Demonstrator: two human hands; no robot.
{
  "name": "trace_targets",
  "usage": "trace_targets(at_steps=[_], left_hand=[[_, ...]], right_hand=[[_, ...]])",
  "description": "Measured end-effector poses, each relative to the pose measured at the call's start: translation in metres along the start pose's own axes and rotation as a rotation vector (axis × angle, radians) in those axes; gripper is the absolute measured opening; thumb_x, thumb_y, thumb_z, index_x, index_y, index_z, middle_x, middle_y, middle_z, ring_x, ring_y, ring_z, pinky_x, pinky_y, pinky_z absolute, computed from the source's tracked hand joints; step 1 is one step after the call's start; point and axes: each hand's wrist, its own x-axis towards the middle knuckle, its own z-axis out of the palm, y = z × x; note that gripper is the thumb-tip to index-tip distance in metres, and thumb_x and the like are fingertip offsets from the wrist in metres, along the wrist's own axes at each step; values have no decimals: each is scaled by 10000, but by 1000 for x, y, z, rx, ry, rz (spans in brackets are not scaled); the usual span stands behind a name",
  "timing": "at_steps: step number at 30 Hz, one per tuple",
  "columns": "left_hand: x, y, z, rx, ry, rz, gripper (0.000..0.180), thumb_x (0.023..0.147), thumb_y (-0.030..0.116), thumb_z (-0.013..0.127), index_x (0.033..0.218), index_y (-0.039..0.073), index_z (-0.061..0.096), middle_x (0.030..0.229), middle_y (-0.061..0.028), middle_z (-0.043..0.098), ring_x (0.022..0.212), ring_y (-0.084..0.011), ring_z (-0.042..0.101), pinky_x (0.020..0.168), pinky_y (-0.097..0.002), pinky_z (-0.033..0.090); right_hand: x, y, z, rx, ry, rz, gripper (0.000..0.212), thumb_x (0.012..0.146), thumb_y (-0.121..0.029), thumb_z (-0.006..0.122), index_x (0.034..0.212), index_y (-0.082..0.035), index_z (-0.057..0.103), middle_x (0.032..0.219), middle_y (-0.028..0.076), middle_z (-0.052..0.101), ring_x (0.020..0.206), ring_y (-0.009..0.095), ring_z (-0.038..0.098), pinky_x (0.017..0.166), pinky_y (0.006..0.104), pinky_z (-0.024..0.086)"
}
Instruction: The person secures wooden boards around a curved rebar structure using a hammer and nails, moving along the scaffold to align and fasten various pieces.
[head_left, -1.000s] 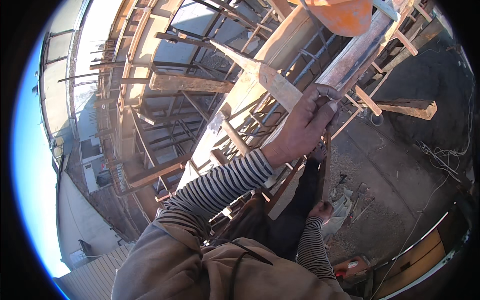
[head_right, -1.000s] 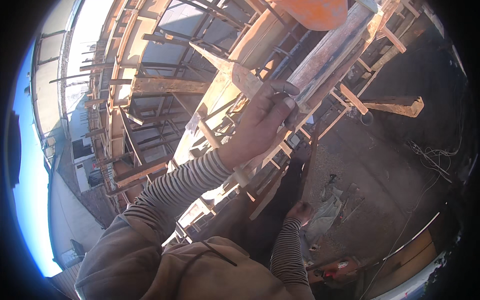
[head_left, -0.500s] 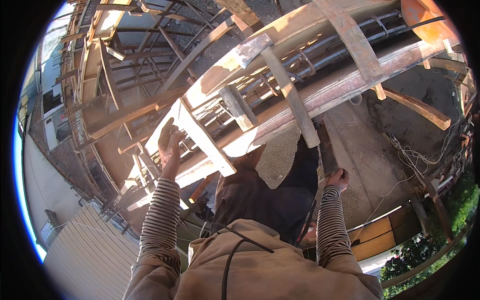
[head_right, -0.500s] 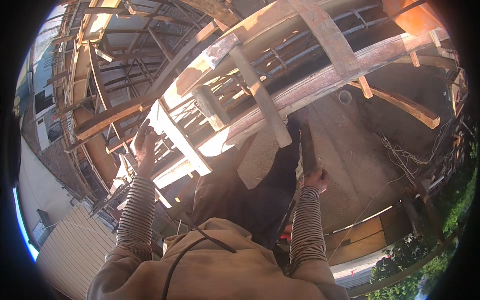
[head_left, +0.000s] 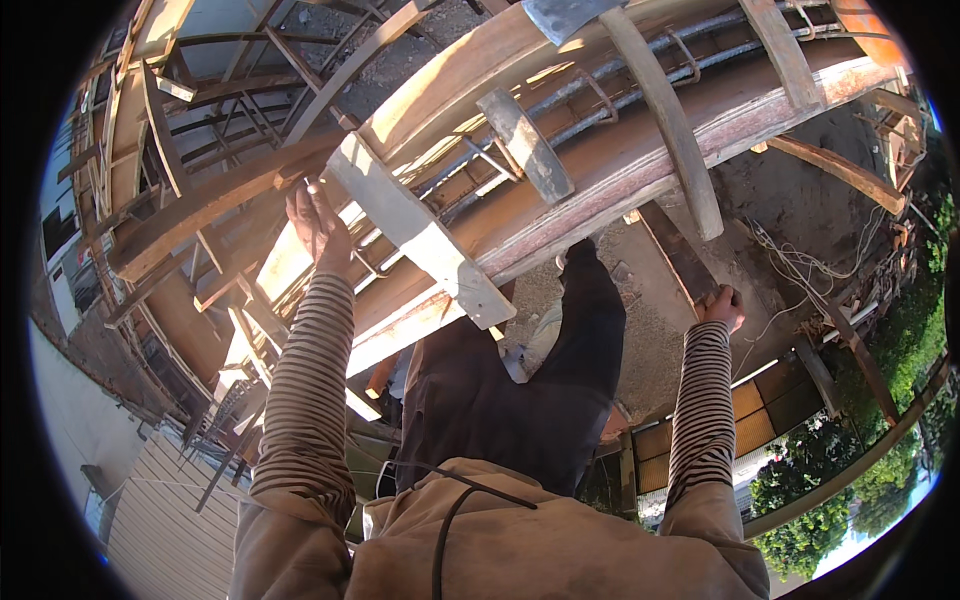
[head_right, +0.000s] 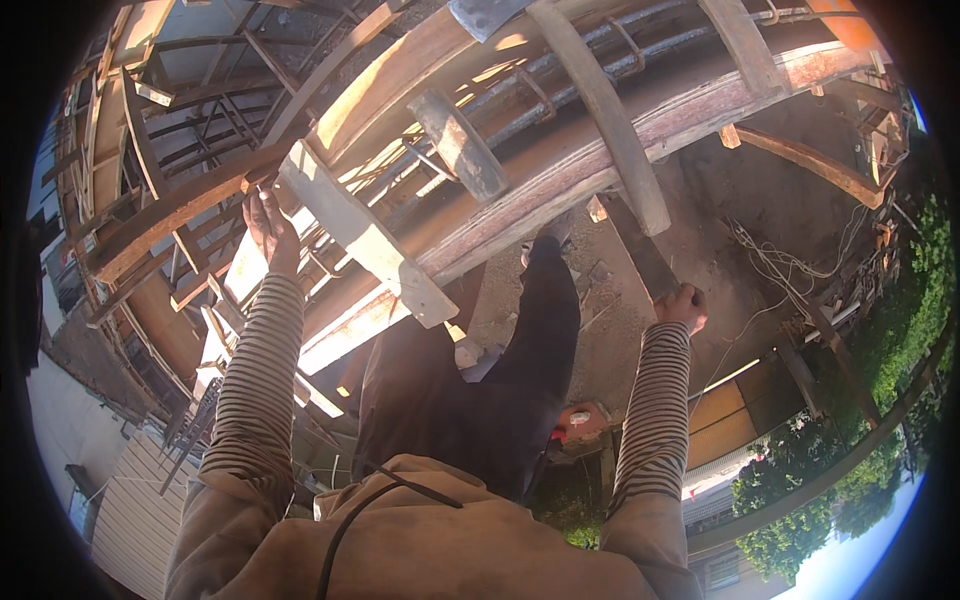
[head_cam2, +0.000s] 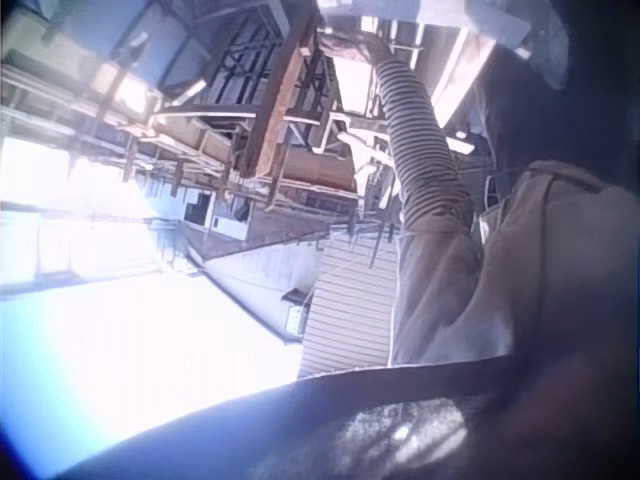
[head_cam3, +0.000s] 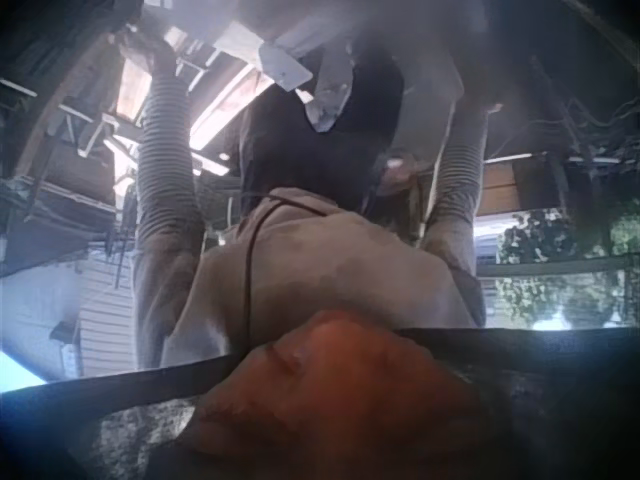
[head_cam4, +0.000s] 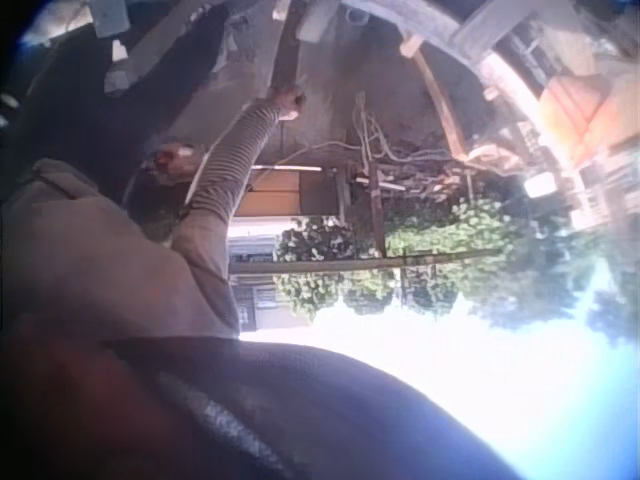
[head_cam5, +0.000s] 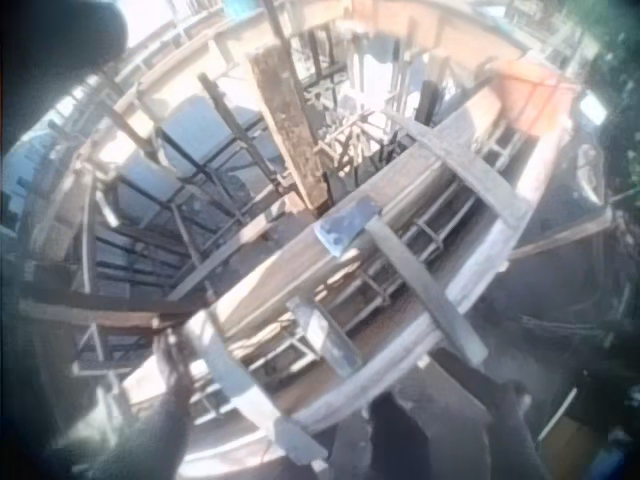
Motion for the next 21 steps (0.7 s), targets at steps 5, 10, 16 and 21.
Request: trace_targets(at_steps=[5, 10, 16, 21], left_hand=[[33, -43, 25, -53, 10, 93, 566, 1036, 433, 445, 1381, -10, 517, 1349, -221, 552, 1262, -380, 504, 1097, -441, 371], [64, -50, 45, 15, -36, -235, 596, 989, 468, 459, 1397, 41, 541, 1269, -217, 653, 1205, -389, 605, 1012, -451, 476], [51, -10, 29, 132, -149, -112, 689, 1007, 581, 367, 1311, 20, 627, 1247, -194, 683, 1172, -346, 632, 1033, -408, 442], [59, -7, 28, -25, -140, -155, 622, 1011, 547, 380, 1223, 50, 687, 1176, -168, 708, 1101, -330, 651, 996, -399, 450]], right_hand=[[-12, -15, 5, -100, 80, -21, 302, 839, -176, 643, 1078, 0, 695, 934, 173, 684, 754, 260, 693, 570, 393, 619], [-18, -21, 6, -260, 91, -106, 324, 835, -174, 648, 1106, -3, 695, 880, 156, 698, 739, 264, 700, 574, 402, 622], [-29, -29, 9, -192, 102, -62, 329, 843, -151, 659, 1125, 17, 688, 936, 167, 701, 763, 246, 711, 584, 406, 610], [-14, -18, 1, -308, 128, -97, 432, 817, -213, 706, 1191, 2, 687, 1019, 174, 719, 871, 253, 711, 711, 394, 612]])
